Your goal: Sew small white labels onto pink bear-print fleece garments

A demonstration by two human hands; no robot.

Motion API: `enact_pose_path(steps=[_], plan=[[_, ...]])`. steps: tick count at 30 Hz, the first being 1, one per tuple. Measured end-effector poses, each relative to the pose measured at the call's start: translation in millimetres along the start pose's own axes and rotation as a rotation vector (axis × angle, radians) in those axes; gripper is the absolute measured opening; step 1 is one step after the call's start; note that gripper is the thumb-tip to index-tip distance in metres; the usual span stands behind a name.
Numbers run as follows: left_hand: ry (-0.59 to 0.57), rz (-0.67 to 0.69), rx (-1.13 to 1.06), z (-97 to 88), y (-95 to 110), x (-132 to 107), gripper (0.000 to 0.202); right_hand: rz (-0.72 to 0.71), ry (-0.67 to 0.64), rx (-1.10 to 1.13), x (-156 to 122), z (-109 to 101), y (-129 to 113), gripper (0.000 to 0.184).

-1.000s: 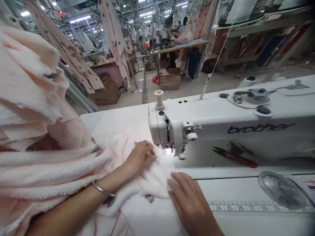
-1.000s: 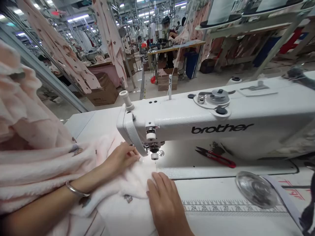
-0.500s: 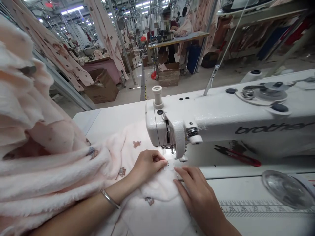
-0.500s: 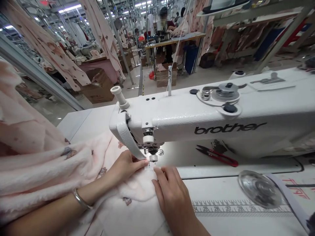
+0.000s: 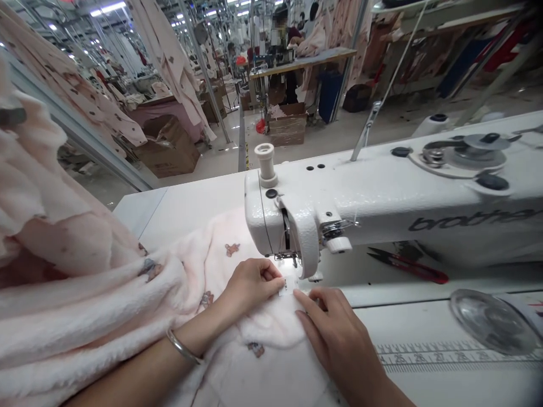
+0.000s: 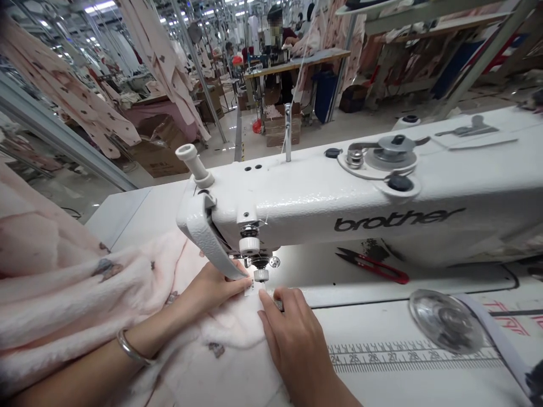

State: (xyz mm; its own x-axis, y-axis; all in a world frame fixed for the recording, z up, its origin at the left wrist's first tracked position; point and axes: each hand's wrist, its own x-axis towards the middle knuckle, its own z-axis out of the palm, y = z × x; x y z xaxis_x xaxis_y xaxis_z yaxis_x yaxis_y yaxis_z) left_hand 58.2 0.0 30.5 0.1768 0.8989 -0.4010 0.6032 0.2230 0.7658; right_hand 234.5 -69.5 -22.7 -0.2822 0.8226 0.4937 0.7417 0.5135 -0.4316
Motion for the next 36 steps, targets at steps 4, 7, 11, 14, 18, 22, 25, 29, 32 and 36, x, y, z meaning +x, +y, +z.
enact_pose_path(steps=[4,7,11,14,18,22,25,29,32,36], plan=[[-0.015,-0.005,-0.039,-1.4,1,2,0.009,-0.008,0.009,-0.014,1,-1,-1,0.026],[-0.022,-0.014,-0.059,-1.4,0,2,0.01,-0.015,0.013,-0.023,2,0,-1,0.027],[-0.037,0.004,-0.057,-1.8,0,2,0.011,-0.018,0.008,-0.04,2,1,-1,0.027],[-0.045,-0.006,-0.05,-2.3,-1,2,0.012,-0.023,0.011,-0.042,2,0,-1,0.026],[-0.046,-0.028,-0.057,-2.1,1,2,0.011,-0.038,0.023,-0.041,2,0,-1,0.028],[-0.03,-0.039,-0.043,-2.7,3,1,0.011,-0.041,0.023,-0.051,2,1,-1,0.028],[-0.019,-0.041,-0.027,-2.7,3,2,0.01,-0.049,0.024,-0.06,2,1,-1,0.028],[-0.011,-0.018,0.011,0.4,1,4,0.013,-0.052,0.038,-0.08,3,2,-2,0.026],[0.023,0.049,0.093,0.0,0,-1,0.013,-0.066,0.045,-0.089,3,2,-2,0.026],[0.098,0.265,0.43,-10.9,-3,-26,0.02,-0.077,0.054,-0.096,4,1,-3,0.026]])
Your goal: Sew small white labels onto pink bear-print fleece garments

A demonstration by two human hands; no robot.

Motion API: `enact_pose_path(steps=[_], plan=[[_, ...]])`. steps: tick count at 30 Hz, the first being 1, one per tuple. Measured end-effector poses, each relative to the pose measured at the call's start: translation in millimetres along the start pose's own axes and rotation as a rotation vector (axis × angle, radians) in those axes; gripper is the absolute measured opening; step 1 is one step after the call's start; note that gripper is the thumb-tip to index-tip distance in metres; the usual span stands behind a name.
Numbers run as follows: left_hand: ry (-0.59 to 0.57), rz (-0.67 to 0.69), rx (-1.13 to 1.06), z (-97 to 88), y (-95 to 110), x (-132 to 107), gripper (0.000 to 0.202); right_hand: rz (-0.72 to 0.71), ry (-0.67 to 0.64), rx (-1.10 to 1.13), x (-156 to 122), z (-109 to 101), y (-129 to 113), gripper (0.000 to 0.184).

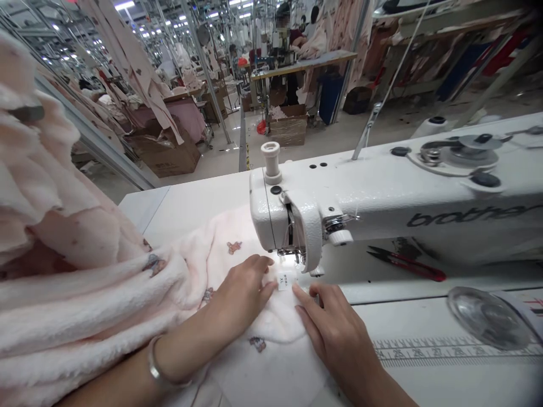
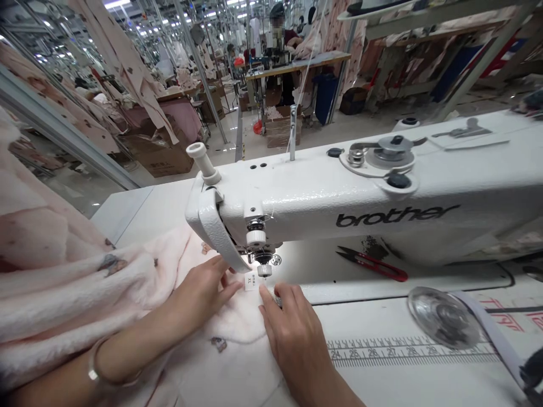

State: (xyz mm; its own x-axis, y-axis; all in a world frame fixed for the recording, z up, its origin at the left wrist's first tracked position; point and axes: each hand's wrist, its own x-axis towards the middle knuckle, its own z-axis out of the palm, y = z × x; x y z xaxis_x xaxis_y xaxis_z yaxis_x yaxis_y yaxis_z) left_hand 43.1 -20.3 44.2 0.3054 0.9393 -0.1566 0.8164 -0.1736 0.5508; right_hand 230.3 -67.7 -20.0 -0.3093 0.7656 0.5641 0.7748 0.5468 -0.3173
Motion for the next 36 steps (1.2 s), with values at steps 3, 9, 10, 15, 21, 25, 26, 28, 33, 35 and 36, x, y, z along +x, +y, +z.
enact_pose_path(steps=[3,9,10,15,21,25,26,28,33,35,36], plan=[[-0.021,0.267,0.172,-6.6,-7,-20,0.029,-0.007,0.001,-0.005,1,-1,0,0.026],[-0.082,0.631,0.354,5.3,-29,-27,0.047,0.0,-0.009,-0.011,-1,1,0,0.027],[-0.098,0.633,0.365,7.2,-32,-26,0.049,0.002,-0.014,-0.01,-1,1,0,0.027],[-0.128,0.655,0.41,10.3,-38,-26,0.052,0.013,-0.015,-0.004,1,2,-1,0.026],[-0.116,0.64,0.398,13.3,-40,-26,0.052,-0.003,-0.003,-0.011,0,2,-1,0.026],[-0.122,0.639,0.416,13.8,-38,-25,0.052,-0.009,0.009,-0.021,1,1,-1,0.026],[-0.122,0.634,0.419,13.3,-37,-25,0.052,-0.011,0.015,-0.023,1,1,-1,0.026],[-0.125,0.629,0.425,12.3,-35,-25,0.051,-0.008,0.021,-0.024,1,2,-1,0.025],[-0.131,0.629,0.439,13.6,-34,-24,0.051,-0.016,0.022,-0.021,-1,0,-3,0.027],[-0.14,0.634,0.463,15.8,-36,-25,0.051,0.009,0.001,0.02,1,-3,1,0.027],[-0.142,0.642,0.476,16.8,-37,-25,0.051,0.027,-0.016,0.052,5,-5,5,0.026]])
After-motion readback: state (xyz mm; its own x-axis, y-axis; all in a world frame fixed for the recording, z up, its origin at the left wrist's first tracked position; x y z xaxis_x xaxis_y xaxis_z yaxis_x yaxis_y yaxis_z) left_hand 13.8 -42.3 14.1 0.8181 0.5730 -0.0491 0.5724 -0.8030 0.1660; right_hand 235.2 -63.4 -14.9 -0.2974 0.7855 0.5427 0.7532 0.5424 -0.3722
